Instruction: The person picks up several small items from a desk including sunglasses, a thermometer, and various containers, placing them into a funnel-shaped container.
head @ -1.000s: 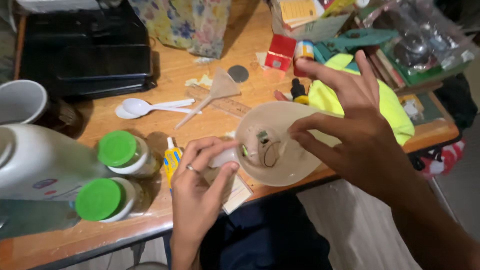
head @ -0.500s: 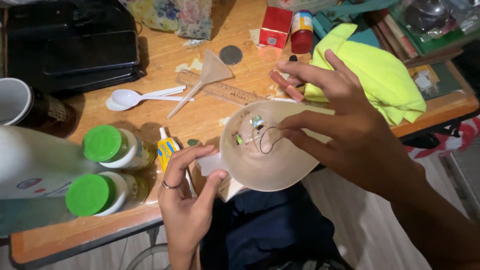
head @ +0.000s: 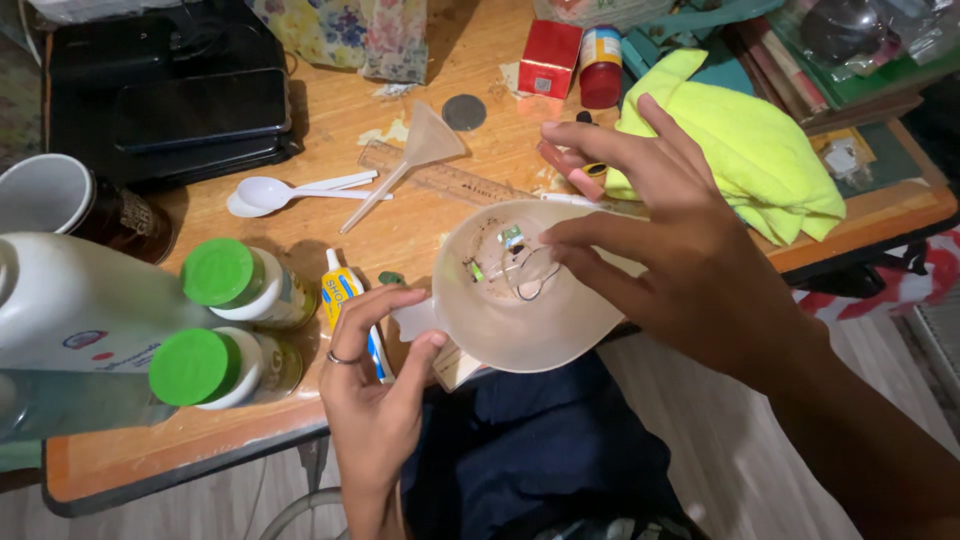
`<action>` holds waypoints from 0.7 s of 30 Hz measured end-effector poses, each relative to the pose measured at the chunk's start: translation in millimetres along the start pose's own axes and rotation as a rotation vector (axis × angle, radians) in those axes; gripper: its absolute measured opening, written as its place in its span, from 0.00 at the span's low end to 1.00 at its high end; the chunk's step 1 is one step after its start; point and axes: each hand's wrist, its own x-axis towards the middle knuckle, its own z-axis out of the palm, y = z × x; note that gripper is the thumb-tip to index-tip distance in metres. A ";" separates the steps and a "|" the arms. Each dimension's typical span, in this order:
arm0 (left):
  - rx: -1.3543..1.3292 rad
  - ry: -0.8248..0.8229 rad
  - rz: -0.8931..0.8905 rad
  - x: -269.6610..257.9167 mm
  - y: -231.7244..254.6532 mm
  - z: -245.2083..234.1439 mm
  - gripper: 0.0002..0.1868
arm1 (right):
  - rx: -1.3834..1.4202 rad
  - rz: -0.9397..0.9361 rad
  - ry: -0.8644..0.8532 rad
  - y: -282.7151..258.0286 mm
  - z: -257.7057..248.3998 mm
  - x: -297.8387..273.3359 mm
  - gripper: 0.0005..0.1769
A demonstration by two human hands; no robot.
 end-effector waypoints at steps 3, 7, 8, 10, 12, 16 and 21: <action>-0.032 0.002 -0.021 0.9 -2.7 0.4 0.19 | -0.027 0.055 0.011 2.8 -1.9 -1.0 0.06; -0.003 0.009 0.023 -0.4 -8.3 -0.4 0.20 | -0.032 0.110 0.019 5.5 -4.6 -3.2 0.06; -0.005 0.011 0.037 -0.4 -9.3 0.7 0.20 | -0.016 0.150 0.005 5.8 -4.8 -3.6 0.05; -0.048 0.028 0.061 0.2 -9.5 3.6 0.20 | 0.017 0.230 -0.024 6.8 -4.0 -5.1 0.05; -0.118 0.057 0.087 1.0 -4.4 8.0 0.19 | 0.010 0.211 -0.018 11.4 -4.2 -6.6 0.06; -0.266 0.173 0.112 2.2 28.4 18.5 0.19 | 0.082 0.216 -0.011 28.5 -20.5 -8.3 0.06; -0.044 -0.142 0.197 19.6 69.0 -14.4 0.21 | 0.064 0.247 -0.072 45.2 -40.4 -12.4 0.06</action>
